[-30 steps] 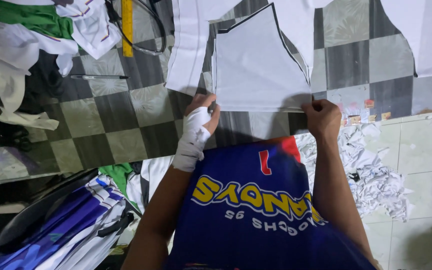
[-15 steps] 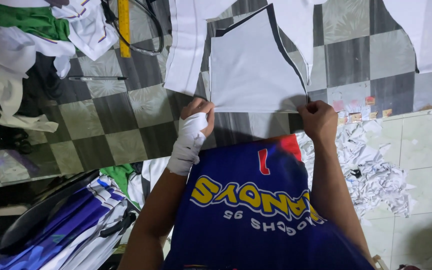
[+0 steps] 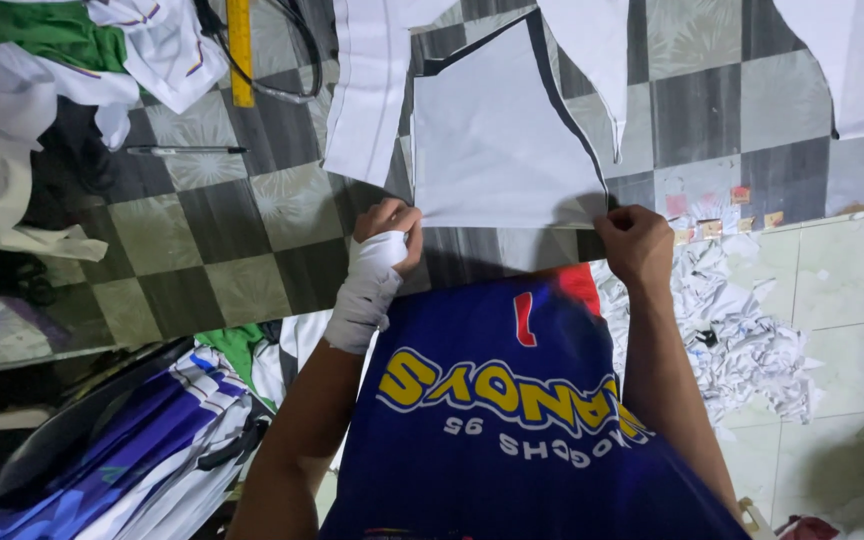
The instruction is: Cutting out garment patterns from a large sheet of white fabric using scissors on a cutting table.
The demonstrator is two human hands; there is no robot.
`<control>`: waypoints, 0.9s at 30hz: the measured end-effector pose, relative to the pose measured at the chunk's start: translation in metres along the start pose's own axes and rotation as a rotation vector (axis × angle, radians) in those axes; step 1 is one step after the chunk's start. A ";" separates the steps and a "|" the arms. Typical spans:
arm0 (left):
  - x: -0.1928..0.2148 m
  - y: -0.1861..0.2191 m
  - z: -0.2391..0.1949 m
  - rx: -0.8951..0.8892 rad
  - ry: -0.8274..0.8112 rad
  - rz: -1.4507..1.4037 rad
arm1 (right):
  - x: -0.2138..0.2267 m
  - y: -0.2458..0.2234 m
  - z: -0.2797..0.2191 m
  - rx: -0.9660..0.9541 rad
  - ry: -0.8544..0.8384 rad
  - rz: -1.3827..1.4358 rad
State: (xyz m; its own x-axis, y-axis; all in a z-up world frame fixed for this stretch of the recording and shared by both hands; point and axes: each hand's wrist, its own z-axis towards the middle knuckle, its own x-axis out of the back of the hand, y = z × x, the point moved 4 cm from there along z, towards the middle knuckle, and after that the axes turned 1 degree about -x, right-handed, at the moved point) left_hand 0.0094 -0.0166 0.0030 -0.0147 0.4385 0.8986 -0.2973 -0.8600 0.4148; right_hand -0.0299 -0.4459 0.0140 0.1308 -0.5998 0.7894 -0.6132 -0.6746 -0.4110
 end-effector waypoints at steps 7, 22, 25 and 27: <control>0.021 0.005 0.008 -0.049 -0.009 -0.108 | 0.028 -0.028 -0.021 -0.009 -0.011 0.177; 0.031 0.005 0.004 -0.270 0.021 -0.107 | -0.004 0.020 -0.024 0.400 0.121 0.053; 0.022 -0.003 -0.002 -0.301 0.051 -0.082 | -0.002 0.016 -0.036 0.488 0.096 0.196; 0.014 -0.007 -0.004 -0.319 0.069 -0.072 | -0.005 0.014 -0.038 0.580 0.127 0.093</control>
State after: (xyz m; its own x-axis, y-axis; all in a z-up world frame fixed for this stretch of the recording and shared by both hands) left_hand 0.0074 -0.0030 0.0118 -0.0443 0.5208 0.8525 -0.5837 -0.7060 0.4010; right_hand -0.0686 -0.4364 0.0217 -0.0191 -0.6357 0.7717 -0.0882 -0.7678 -0.6346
